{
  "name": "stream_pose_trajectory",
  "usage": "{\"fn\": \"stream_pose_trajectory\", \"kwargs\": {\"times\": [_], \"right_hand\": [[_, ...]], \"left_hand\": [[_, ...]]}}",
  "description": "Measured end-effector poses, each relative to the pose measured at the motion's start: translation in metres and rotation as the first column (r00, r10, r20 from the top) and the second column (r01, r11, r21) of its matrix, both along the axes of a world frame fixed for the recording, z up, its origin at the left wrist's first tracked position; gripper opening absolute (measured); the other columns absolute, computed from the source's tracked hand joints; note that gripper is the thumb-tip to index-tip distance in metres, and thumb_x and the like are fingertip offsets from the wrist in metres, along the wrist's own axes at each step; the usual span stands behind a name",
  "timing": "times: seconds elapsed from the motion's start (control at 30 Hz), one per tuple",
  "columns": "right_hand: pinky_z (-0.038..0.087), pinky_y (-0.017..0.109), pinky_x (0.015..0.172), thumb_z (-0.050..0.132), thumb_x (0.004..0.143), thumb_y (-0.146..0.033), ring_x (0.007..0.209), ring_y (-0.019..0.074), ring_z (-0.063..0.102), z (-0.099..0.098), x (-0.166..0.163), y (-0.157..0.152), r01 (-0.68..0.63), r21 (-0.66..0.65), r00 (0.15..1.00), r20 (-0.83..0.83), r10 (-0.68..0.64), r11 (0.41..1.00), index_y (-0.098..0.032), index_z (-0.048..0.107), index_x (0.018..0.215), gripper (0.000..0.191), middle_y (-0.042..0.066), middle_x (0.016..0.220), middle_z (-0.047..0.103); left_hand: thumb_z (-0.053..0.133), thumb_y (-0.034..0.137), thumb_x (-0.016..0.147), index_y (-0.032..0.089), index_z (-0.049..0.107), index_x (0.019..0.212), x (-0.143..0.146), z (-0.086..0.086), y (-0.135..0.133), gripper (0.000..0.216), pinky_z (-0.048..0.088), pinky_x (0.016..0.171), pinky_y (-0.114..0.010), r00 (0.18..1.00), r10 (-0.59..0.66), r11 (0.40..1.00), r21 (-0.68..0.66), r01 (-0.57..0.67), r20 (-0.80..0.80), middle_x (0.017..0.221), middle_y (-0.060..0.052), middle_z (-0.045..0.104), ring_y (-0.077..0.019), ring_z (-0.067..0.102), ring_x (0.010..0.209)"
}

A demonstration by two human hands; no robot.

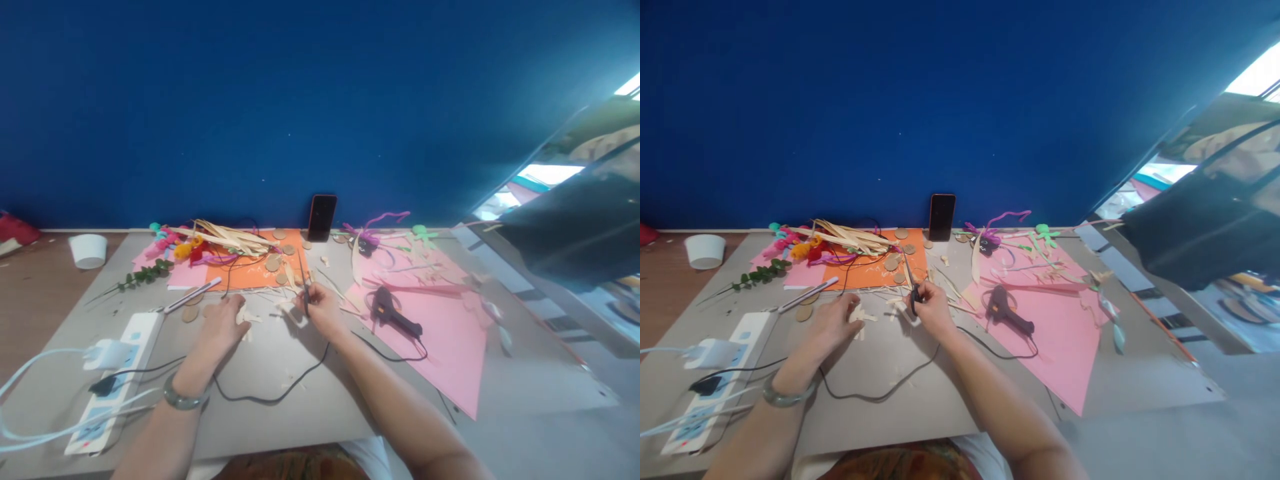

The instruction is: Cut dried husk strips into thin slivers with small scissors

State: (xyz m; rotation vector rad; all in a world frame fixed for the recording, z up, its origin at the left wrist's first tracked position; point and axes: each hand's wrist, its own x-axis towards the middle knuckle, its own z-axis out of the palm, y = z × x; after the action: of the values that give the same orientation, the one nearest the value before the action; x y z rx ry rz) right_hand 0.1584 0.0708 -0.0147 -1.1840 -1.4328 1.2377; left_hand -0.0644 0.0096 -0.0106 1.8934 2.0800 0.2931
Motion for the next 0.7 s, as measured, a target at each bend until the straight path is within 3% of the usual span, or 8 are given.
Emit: {"fn": "stream_pose_trajectory", "kwargs": {"times": [0.17, 0.5, 0.6, 0.7], "right_hand": [[0.042, 0.026, 0.057, 0.073, 0.058, -0.027, 0.059, 0.0136, 0.053, -0.006, 0.001, 0.003, -0.004, 0.004, 1.0, -0.003, 0.004, 1.0, -0.019, 0.044, 0.057, 0.03, 0.001, 0.063, 0.061], [0.042, 0.025, 0.056, 0.075, 0.057, -0.025, 0.058, 0.0129, 0.053, -0.008, 0.001, 0.004, -0.011, -0.013, 0.998, -0.065, 0.01, 1.0, -0.019, 0.045, 0.057, 0.03, 0.0, 0.063, 0.062], [0.042, 0.025, 0.055, 0.075, 0.057, -0.025, 0.058, 0.0132, 0.053, -0.007, 0.001, 0.004, -0.01, -0.003, 0.999, -0.032, 0.01, 1.0, -0.019, 0.046, 0.057, 0.03, 0.0, 0.063, 0.062], [0.041, 0.025, 0.055, 0.075, 0.057, -0.025, 0.058, 0.013, 0.052, -0.006, 0.001, 0.004, -0.013, 0.001, 1.0, -0.015, 0.013, 1.0, -0.019, 0.046, 0.056, 0.03, 0.0, 0.061, 0.061]], "left_hand": [[0.047, 0.012, 0.072, 0.018, 0.058, 0.097, 0.0, -0.009, 0.004, 0.028, 0.042, 0.07, -0.031, 0.99, 0.013, 0.996, 0.082, -0.024, 0.138, 0.076, -0.004, 0.066, -0.0207, 0.063, 0.074], [0.048, 0.023, 0.073, 0.018, 0.061, 0.093, -0.009, -0.006, 0.01, 0.025, 0.047, 0.063, -0.027, 0.877, 0.179, 0.959, 0.121, -0.257, 0.445, 0.073, -0.002, 0.066, -0.0168, 0.062, 0.064], [0.049, 0.025, 0.074, 0.017, 0.061, 0.094, -0.015, -0.005, 0.011, 0.025, 0.048, 0.067, -0.028, 0.87, 0.202, 0.945, 0.142, -0.293, 0.449, 0.078, -0.004, 0.068, -0.0178, 0.064, 0.069], [0.047, 0.026, 0.077, 0.018, 0.062, 0.094, -0.018, -0.001, 0.011, 0.024, 0.047, 0.07, -0.029, 0.915, 0.223, 0.943, 0.163, -0.29, 0.337, 0.081, -0.005, 0.069, -0.0194, 0.064, 0.073]]}}
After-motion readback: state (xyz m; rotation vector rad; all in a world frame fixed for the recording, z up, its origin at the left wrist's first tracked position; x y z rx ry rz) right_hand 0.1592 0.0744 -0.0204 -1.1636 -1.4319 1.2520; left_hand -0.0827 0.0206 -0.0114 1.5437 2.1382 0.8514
